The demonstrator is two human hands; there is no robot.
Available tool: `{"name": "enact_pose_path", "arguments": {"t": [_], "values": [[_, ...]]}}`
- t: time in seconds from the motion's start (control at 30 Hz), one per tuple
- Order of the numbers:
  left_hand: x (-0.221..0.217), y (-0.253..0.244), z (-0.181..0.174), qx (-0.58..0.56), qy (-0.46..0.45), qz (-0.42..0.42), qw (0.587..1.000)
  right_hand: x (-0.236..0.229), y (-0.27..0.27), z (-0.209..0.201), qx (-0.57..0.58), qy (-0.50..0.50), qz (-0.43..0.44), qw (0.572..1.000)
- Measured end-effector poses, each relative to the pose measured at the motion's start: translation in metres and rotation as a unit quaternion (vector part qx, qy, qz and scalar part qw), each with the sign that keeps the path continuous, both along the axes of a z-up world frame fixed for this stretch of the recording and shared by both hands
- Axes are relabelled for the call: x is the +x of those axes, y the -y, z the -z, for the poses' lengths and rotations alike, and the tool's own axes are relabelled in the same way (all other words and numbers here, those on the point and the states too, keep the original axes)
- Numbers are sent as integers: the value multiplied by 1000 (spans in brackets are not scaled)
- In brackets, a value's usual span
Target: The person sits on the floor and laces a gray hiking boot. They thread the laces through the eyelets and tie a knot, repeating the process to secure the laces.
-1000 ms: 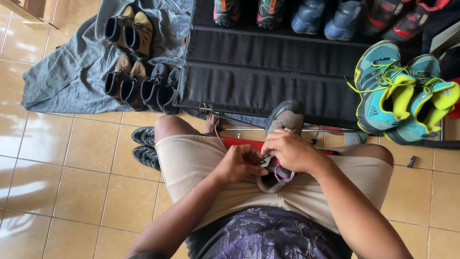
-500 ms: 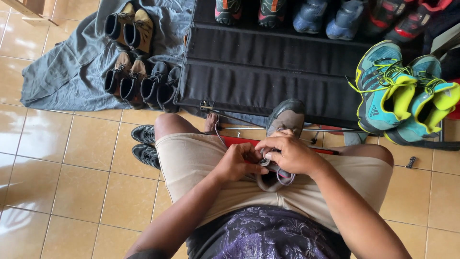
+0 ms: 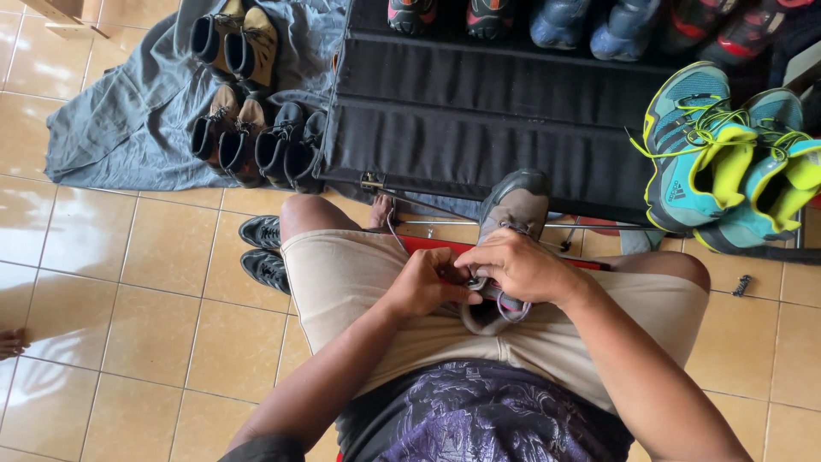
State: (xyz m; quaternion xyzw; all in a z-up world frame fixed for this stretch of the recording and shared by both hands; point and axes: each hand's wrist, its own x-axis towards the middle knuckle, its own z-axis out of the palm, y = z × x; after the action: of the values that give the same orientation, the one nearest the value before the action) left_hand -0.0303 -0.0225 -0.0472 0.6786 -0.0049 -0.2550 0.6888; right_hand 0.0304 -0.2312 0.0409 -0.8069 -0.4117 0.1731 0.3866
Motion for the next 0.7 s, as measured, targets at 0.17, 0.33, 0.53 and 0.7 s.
{"name": "enact_pose_path", "arguments": {"t": [0.17,0.33,0.53,0.7], "values": [[1,2,-7,5,1,6,1000,3,-2,5,9,-20,-4,1000],[-1,4,-17,-12,-6,1,1000,1,5,2,13,-105,22,994],[-5,0,-32,27,131,-1,991,-11,14,16,12,-119,71,990],[-8,1,-27,52,279,-20,959,-7,14,11,24,-116,61,991]]}}
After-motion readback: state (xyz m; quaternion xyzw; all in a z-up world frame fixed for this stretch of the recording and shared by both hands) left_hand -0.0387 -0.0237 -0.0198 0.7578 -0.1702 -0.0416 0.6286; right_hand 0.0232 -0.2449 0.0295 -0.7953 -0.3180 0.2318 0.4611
